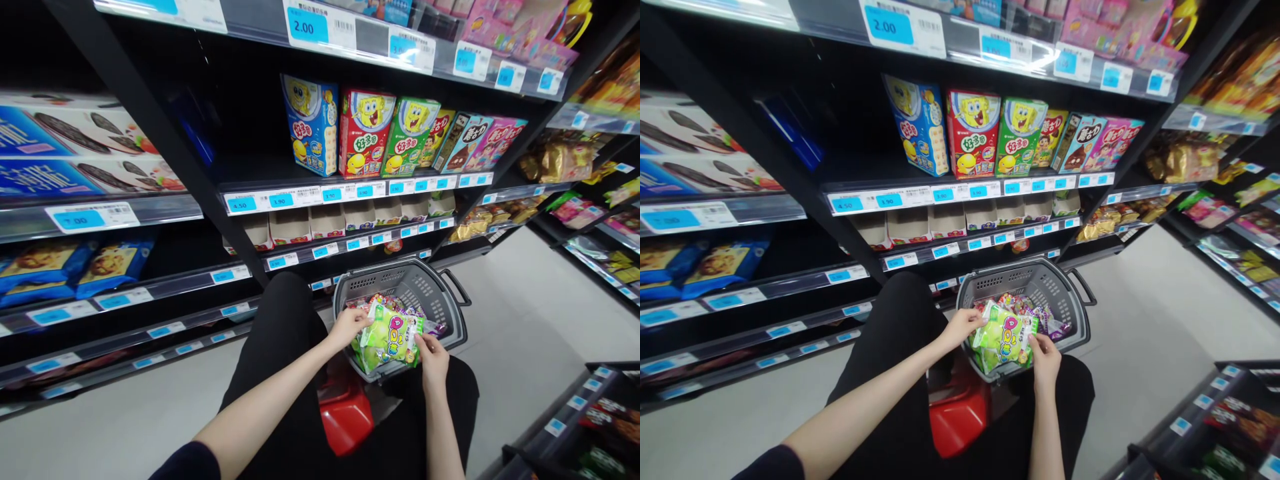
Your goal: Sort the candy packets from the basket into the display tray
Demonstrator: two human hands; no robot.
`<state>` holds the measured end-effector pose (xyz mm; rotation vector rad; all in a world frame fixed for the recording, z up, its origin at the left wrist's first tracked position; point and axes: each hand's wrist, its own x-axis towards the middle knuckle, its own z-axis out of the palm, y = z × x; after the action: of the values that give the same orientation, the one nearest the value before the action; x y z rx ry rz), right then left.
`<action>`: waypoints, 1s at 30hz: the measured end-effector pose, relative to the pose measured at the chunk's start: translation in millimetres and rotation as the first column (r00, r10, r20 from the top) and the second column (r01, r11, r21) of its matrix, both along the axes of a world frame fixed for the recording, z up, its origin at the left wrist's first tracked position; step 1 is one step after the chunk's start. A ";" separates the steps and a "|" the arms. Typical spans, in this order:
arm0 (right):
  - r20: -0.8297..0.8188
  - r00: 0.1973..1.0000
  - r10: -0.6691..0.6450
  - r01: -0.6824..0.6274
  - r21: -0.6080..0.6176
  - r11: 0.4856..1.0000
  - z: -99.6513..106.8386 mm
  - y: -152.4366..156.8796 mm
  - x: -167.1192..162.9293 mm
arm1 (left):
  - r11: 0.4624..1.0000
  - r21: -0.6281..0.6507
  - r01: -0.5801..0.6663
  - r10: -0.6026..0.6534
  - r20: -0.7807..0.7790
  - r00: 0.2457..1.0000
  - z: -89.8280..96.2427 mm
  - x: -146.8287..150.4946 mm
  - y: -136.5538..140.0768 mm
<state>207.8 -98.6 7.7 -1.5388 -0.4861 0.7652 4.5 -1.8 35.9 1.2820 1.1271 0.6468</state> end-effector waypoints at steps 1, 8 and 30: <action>-0.001 1.000 -0.001 0.001 -0.009 1.000 0.2 0.0 0.1 | 1.000 -0.013 -0.001 0.001 0.001 1.000 0.2 0.6 -0.3; -0.067 0.997 0.030 -0.032 -0.035 0.999 -4.7 3.2 -0.5 | 0.989 -0.142 -0.028 0.045 0.118 0.992 0.1 4.6 -3.2; -0.029 0.999 0.022 -0.025 -0.085 0.996 -10.8 0.1 6.5 | 0.997 -0.058 0.043 -0.048 -0.084 0.995 1.5 2.5 -3.1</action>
<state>214.4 -98.5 -3.1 -1.6020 -0.4566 0.8339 7.0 -4.9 37.5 1.2933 1.1746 0.5267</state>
